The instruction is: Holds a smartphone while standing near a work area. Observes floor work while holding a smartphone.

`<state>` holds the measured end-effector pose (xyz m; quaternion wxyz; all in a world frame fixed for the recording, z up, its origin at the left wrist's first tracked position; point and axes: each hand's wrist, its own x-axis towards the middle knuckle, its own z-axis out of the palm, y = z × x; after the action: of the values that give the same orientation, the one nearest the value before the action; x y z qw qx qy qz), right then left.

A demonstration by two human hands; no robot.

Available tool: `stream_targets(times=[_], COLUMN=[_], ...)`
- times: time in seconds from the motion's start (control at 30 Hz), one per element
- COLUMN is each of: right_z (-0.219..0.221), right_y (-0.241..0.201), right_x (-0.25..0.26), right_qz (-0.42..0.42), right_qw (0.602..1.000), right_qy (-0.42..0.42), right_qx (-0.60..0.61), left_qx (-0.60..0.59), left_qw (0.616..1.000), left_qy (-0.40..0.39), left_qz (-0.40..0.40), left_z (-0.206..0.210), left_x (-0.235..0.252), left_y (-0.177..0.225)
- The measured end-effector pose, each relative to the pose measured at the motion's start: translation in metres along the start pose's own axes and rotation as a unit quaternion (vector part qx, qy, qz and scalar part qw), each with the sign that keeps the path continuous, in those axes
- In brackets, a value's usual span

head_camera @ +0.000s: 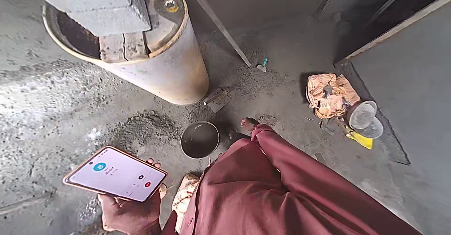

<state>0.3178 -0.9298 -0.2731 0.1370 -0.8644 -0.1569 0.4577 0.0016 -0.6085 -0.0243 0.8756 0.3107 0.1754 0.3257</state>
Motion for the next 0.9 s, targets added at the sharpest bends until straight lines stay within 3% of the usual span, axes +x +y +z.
stream_targets(times=[0.3, 0.57, 0.73, 0.9], right_z=[-0.038, -0.071, -0.078, -0.048], right_y=[0.021, 0.02, 0.027, 0.053], right_x=[0.037, 0.078, 0.06, 0.017], right_qz=[0.023, -0.002, 0.013, 0.043], right_qw=[0.999, 0.998, 0.993, 0.985], right_qy=[0.01, 0.03, 0.07, 0.096], right_qx=[0.042, 0.052, 0.094, 0.138], left_qx=[0.03, 0.052, 0.08, 0.11], left_qw=[0.997, 0.996, 0.992, 0.979], left_qy=[-0.01, -0.007, -0.041, -0.12], left_qz=[-0.066, -0.074, -0.091, -0.119], left_z=[0.05, 0.074, 0.084, 0.087], left_x=[0.056, 0.071, 0.077, 0.103], left_y=[-0.048, -0.071, -0.073, -0.076])
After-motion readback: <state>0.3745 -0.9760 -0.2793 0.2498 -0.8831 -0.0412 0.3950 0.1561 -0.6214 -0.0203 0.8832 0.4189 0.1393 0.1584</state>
